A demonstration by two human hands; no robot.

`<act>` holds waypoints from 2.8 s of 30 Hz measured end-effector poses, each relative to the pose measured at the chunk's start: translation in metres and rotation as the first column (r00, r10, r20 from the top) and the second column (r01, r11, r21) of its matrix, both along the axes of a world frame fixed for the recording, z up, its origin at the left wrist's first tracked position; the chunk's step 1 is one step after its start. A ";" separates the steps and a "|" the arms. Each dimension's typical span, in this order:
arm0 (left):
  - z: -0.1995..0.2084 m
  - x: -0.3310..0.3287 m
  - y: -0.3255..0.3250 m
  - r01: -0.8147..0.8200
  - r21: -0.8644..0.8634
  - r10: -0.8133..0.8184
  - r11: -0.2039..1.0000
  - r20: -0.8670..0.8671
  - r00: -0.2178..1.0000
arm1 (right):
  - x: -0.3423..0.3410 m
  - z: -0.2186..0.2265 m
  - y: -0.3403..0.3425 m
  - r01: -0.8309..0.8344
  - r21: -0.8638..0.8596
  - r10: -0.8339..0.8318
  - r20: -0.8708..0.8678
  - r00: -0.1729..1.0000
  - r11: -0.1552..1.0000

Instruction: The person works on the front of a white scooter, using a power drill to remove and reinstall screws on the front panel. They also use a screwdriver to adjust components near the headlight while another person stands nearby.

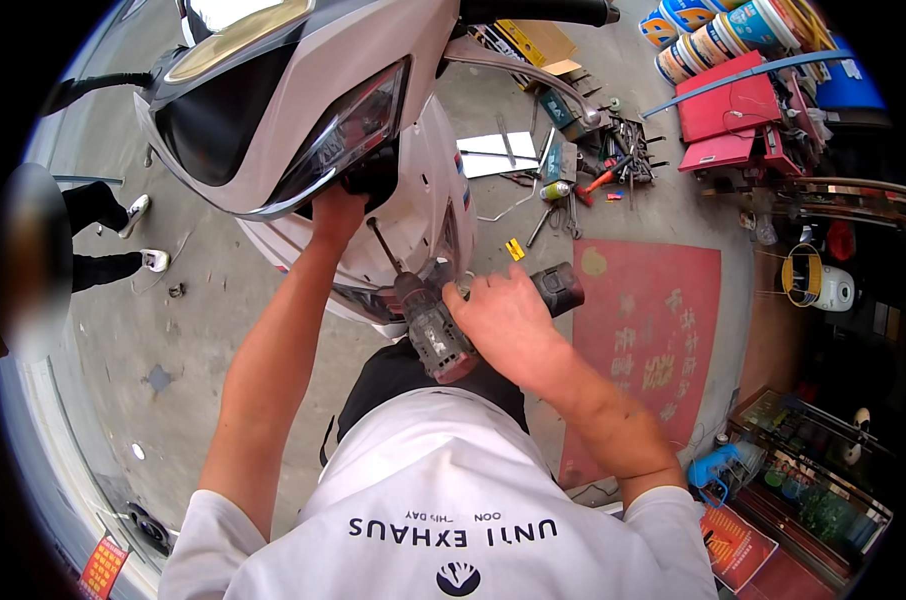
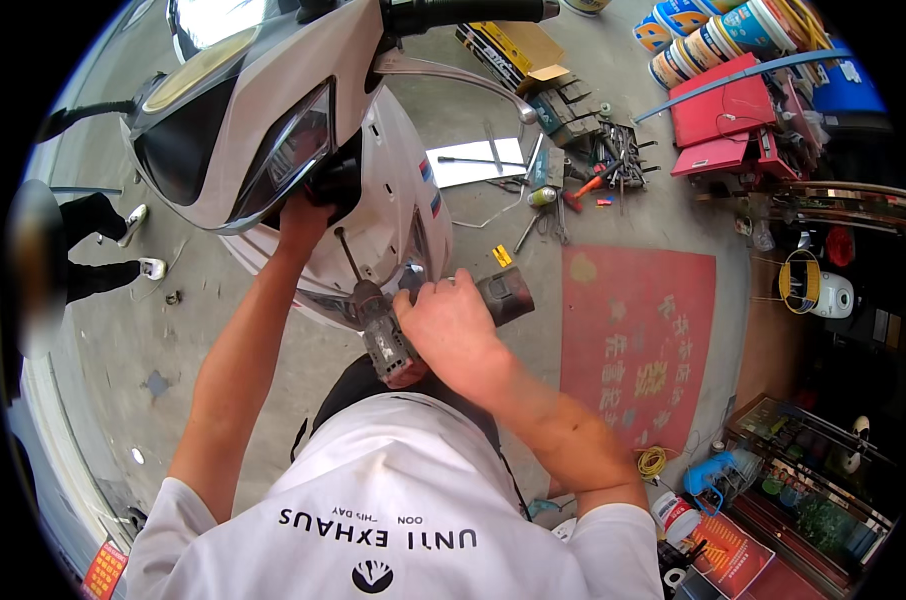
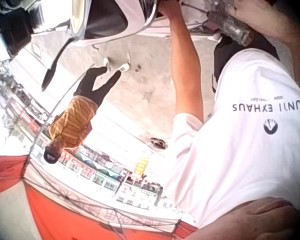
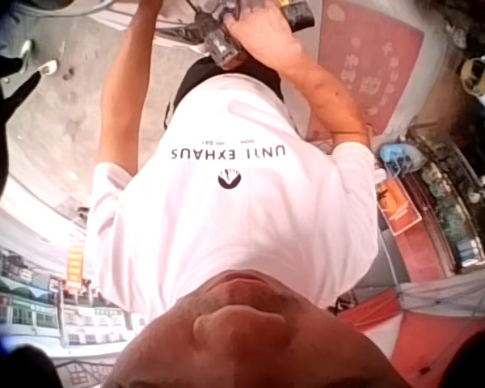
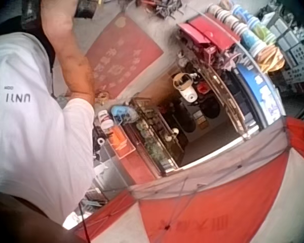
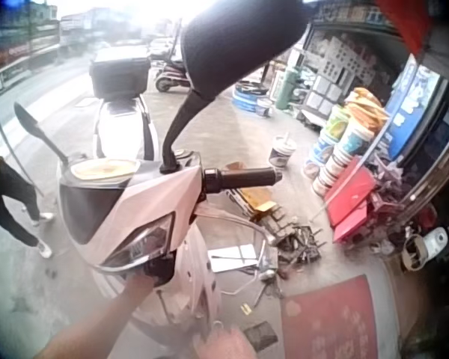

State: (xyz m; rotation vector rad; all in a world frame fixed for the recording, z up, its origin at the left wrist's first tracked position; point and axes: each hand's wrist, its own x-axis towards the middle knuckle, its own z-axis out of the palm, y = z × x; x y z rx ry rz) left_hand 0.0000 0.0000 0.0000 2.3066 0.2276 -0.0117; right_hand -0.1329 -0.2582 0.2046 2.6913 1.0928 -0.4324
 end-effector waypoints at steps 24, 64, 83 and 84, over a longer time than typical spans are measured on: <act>0.089 0.012 -0.065 -0.297 -0.354 0.273 0.887 -0.117 0.955 | 0.060 -0.052 -0.181 0.868 0.393 -0.735 -0.484 0.475 0.303; 0.103 -0.004 -0.055 -0.911 -0.314 0.650 0.266 -0.640 0.410 | 0.425 -0.478 0.152 0.890 0.062 -0.560 -0.757 0.337 0.451; 0.121 0.059 -0.090 -0.837 -0.359 0.597 0.413 -0.587 0.547 | 0.407 -0.388 0.121 0.557 0.826 -0.453 -0.467 0.759 0.083; 0.112 0.050 -0.082 -0.801 -0.389 0.587 0.455 -0.545 0.599 | 0.413 -0.378 0.121 0.553 0.831 -0.455 -0.471 0.756 0.058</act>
